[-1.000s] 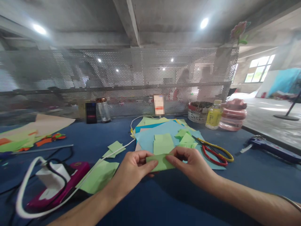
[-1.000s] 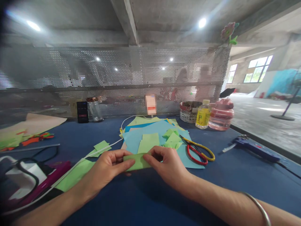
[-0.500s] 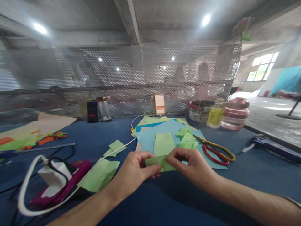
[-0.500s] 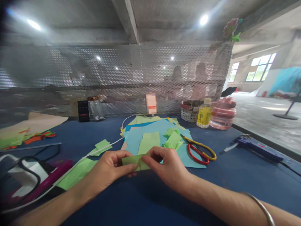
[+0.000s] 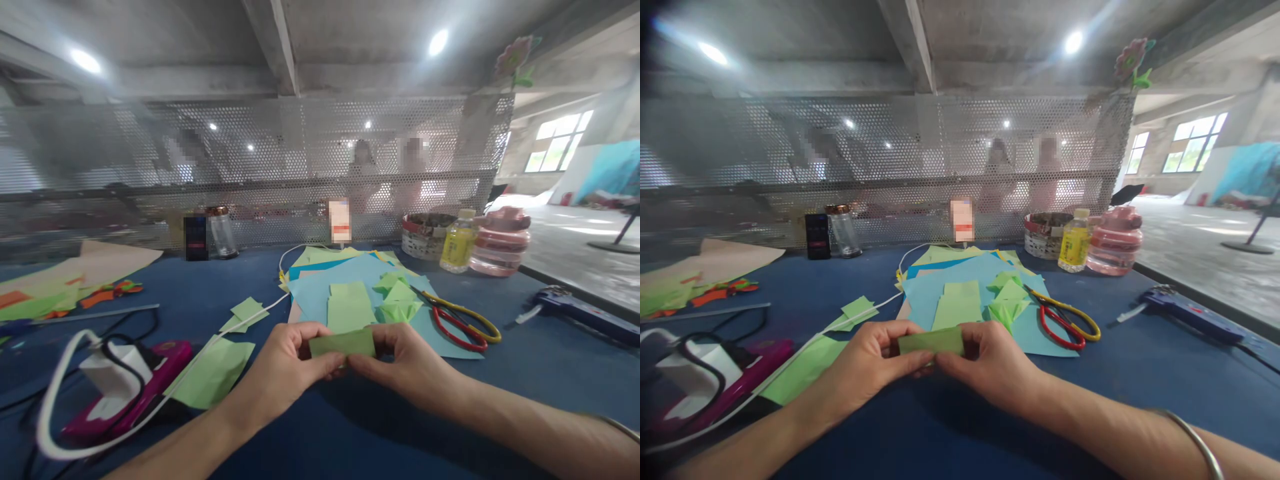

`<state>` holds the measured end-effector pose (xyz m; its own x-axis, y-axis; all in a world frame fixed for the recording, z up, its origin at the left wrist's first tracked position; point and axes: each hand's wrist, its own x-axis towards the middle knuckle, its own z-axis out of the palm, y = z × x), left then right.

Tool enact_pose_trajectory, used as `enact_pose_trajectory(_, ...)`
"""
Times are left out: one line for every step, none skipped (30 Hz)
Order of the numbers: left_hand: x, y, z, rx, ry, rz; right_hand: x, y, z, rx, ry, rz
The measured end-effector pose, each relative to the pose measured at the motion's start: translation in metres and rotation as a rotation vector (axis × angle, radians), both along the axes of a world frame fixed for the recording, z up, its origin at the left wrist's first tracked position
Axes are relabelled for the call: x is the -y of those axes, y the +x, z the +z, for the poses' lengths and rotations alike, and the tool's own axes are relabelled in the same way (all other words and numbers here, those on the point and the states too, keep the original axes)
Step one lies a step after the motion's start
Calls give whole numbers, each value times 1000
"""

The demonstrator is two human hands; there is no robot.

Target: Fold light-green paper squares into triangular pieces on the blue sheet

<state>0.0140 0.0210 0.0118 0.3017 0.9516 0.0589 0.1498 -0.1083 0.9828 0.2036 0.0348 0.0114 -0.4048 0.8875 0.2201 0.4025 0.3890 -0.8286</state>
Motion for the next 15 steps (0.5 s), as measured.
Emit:
enact_pose_trajectory(0,-1,-1,0,-3,-5,0,0,0,15,-13,16)
enact_pose_trajectory(0,-1,-1,-2,-5,-11,-1,1,0,31,-24,30)
enact_pose_trajectory(0,-1,-2,-9,-1,-15,-1,1,0,46,-29,37)
enact_pose_trajectory(0,-2,-2,-21,8,-18,-1,2,0,59,-25,34)
enact_pose_trajectory(0,-2,-3,-36,21,-21,-2,2,-1,70,-18,30)
enact_pose_trajectory(0,-2,-3,-50,36,-23,-2,3,-1,81,-9,26)
enact_pose_trajectory(0,-2,-2,-62,50,-25,-2,3,-2,92,-2,26)
enact_pose_trajectory(0,-1,-2,-72,64,-27,-2,3,-2,100,6,28)
enact_pose_trajectory(1,-1,-2,-79,75,-28,-2,3,-2,104,13,30)
enact_pose_trajectory(1,-1,-1,-84,85,-29,-2,4,-2,105,19,33)
enact_pose_trajectory(1,-1,-1,-93,97,-31,-2,4,-2,105,22,38)
enact_pose_trajectory(1,-1,-1,-103,108,-33,-3,4,-1,104,21,43)
enact_pose_trajectory(1,-1,0,-114,118,-36,-3,4,-1,104,16,50)
enact_pose_trajectory(0,-2,0,-124,126,-39,-3,4,-1,105,9,53)
enact_pose_trajectory(0,-2,-1,-135,133,-43,-4,4,-1,108,1,54)
